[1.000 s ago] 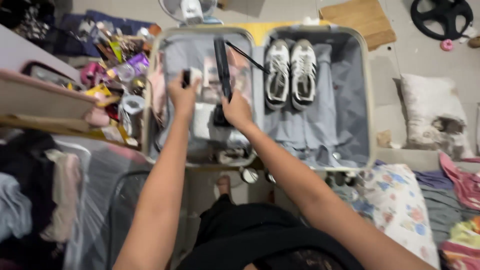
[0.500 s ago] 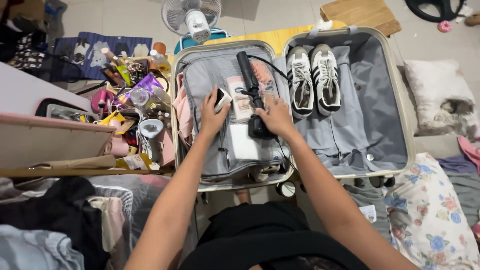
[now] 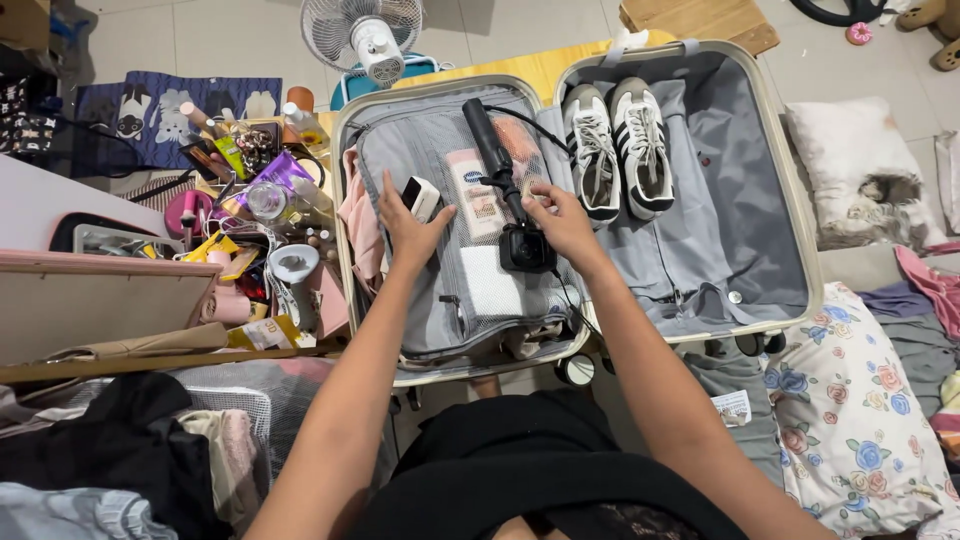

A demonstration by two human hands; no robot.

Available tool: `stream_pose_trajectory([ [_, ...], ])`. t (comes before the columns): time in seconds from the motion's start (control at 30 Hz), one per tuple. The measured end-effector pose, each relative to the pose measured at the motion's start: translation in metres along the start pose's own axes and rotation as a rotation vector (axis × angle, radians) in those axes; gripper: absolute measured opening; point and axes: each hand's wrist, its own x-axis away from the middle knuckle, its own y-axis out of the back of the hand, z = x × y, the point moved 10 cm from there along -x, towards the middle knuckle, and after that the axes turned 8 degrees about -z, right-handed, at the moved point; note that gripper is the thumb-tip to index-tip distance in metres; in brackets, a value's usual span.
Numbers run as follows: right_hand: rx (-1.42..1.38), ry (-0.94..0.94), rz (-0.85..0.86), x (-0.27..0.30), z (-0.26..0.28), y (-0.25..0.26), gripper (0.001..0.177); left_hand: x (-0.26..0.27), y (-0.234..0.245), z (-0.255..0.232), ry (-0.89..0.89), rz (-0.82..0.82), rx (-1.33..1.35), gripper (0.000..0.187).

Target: Packing clothes, shoes, toiletries, and other personal items into a suitcase.

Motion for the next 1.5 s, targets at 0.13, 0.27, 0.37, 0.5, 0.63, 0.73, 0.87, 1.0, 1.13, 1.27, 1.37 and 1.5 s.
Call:
stream_pose_trajectory([
  [0.13,0.198,0.141,-0.045,0.004,0.017,-0.003,0.050,0.006,-0.016,0.032,-0.008,0.031,-0.001,0.111],
  [0.27,0.435,0.176,-0.058,0.011,0.048,-0.011,0.054,0.004,-0.015,0.043,0.109,0.050,-0.103,0.082],
  [0.37,0.540,0.099,-0.040,0.004,0.049,-0.016,0.056,0.001,-0.006,0.039,0.185,0.097,-0.100,0.078],
  [0.5,0.671,0.046,-0.012,-0.011,0.043,-0.021,0.059,0.007,0.005,0.031,0.317,0.197,-0.073,0.076],
  [0.63,0.742,0.077,0.006,-0.016,0.046,-0.028,0.057,0.018,-0.005,0.057,0.200,0.126,-0.247,0.090],
  [0.73,0.754,0.136,-0.013,-0.010,0.058,-0.035,0.054,0.025,-0.010,0.068,0.173,0.127,-0.314,0.087],
  [0.87,0.722,0.176,-0.033,0.008,0.076,-0.057,0.052,0.032,0.029,0.020,0.431,0.211,-0.403,0.080],
  [1.0,0.580,0.324,-0.114,0.030,0.103,-0.093,0.054,0.023,0.011,0.088,0.507,0.137,-0.110,0.074],
  [1.13,0.546,0.396,-0.110,0.052,0.112,-0.133,0.051,0.018,-0.004,0.105,0.651,0.200,0.387,0.053],
  [1.27,0.558,0.390,-0.113,0.047,0.106,-0.149,0.042,-0.012,0.010,0.104,0.323,0.163,0.198,0.044],
  [1.37,0.600,0.411,-0.123,0.042,0.102,-0.153,0.038,-0.022,0.017,0.090,0.042,0.066,0.029,0.053],
  [1.5,0.730,0.468,-0.130,0.033,0.075,-0.178,0.031,-0.018,0.028,0.079,0.065,0.035,-0.099,0.063],
])
